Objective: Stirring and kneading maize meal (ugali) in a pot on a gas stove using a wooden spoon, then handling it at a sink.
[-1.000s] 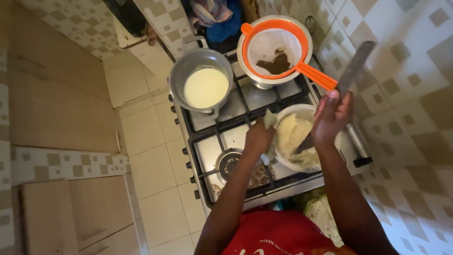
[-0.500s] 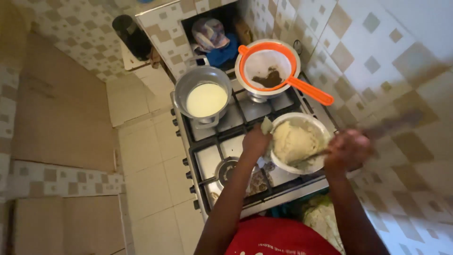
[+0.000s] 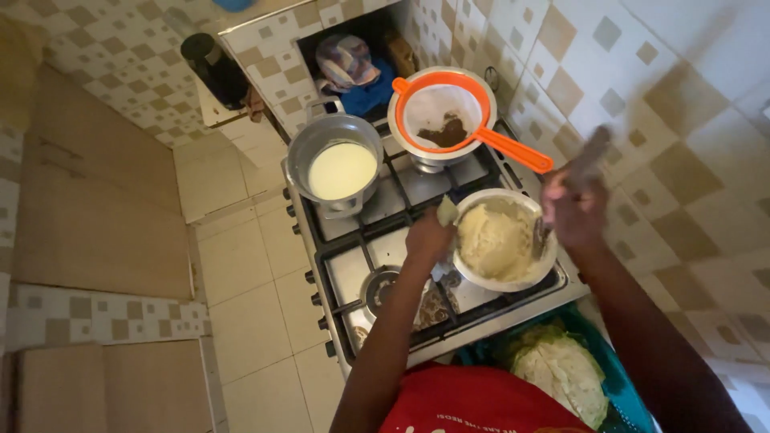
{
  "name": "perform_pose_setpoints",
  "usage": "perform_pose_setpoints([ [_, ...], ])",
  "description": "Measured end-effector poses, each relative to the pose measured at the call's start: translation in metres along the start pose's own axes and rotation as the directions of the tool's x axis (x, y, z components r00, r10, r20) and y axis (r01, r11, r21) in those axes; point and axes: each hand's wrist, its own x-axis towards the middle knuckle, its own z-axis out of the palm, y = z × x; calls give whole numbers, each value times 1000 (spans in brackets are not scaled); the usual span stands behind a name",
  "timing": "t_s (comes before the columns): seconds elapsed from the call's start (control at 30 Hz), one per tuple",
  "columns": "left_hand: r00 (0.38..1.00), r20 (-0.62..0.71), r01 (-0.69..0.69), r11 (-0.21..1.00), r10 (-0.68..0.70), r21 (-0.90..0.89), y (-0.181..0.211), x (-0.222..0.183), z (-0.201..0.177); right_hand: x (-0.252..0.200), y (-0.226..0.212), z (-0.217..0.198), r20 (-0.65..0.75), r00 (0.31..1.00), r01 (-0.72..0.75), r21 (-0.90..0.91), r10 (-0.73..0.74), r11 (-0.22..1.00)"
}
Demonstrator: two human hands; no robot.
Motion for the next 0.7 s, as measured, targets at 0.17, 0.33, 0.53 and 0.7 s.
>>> perform_pose_setpoints([
  [0.17,1000,-7,24,999,-23,24,1,-2,-2,-4,23,31,311,920,293,-136,-240,946],
  [0.33,1000,-3,8,1000,-8,-2,9,-13,-8,-19,31,76,415,870,382,-228,-265,896],
  [0.53,999,-18,-30,1000,30,10,-9,2,5,-45,47,127,611,751,524,-320,-251,789],
  [0.7,998,-42,-53,998,51,-39,-27,13,20,-68,-7,114,424,872,450,-501,-243,740],
])
